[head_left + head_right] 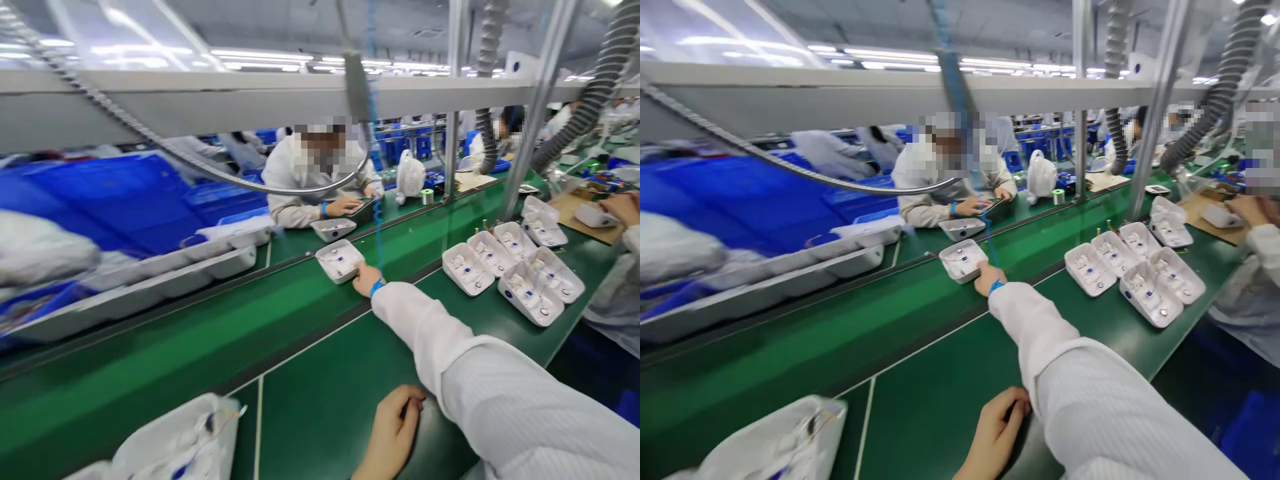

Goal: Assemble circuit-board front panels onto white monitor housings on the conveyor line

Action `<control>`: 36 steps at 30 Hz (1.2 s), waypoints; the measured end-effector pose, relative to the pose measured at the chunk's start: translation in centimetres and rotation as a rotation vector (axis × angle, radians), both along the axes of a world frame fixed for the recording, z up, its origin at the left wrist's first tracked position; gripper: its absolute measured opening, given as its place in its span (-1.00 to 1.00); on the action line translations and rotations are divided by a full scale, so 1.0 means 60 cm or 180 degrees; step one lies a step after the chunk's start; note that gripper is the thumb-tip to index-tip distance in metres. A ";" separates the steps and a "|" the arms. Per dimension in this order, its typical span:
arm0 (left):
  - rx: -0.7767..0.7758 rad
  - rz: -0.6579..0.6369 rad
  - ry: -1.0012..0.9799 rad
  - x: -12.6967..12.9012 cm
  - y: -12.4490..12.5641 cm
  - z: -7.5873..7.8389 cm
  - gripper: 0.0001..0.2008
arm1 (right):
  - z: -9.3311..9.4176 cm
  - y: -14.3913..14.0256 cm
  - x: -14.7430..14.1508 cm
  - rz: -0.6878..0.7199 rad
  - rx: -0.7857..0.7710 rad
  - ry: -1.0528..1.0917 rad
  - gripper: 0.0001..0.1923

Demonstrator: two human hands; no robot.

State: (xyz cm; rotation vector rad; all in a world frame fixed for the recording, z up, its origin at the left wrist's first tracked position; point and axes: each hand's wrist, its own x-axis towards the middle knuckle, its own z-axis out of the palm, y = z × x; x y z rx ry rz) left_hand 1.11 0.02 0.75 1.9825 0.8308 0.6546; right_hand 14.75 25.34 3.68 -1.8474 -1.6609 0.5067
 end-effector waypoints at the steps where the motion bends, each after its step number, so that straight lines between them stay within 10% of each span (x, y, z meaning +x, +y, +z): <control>1: -0.0002 0.0082 -0.0048 0.003 0.001 0.001 -0.74 | 0.001 -0.005 0.002 0.0015 0.0092 0.0044 -0.63; 8: 0.0680 0.1261 -0.0550 -0.014 0.019 0.014 -0.77 | -0.027 -0.100 0.010 0.0641 0.0716 0.0408 -0.73; 14: 0.2040 0.2601 -0.1092 -0.117 -0.021 0.027 -0.89 | -0.050 -0.264 0.055 0.1409 0.0865 0.0602 -0.71; 18: 0.1991 0.2281 0.0128 -0.177 -0.081 0.033 -0.51 | -0.060 -0.324 0.063 0.2351 0.0693 0.0621 -0.67; 23: 0.1232 0.1265 0.1226 -0.165 -0.130 0.034 0.14 | -0.083 -0.353 0.021 0.2403 0.0382 0.0861 -0.69; 29: 0.1256 0.1893 0.1191 -0.188 -0.155 0.027 0.04 | -0.096 -0.339 0.002 0.2434 -0.0007 0.0977 -0.60; 36: 0.1350 0.3214 0.1982 -0.384 -0.197 0.019 -0.09 | -0.102 -0.323 0.002 0.2448 -0.0039 0.0454 -0.67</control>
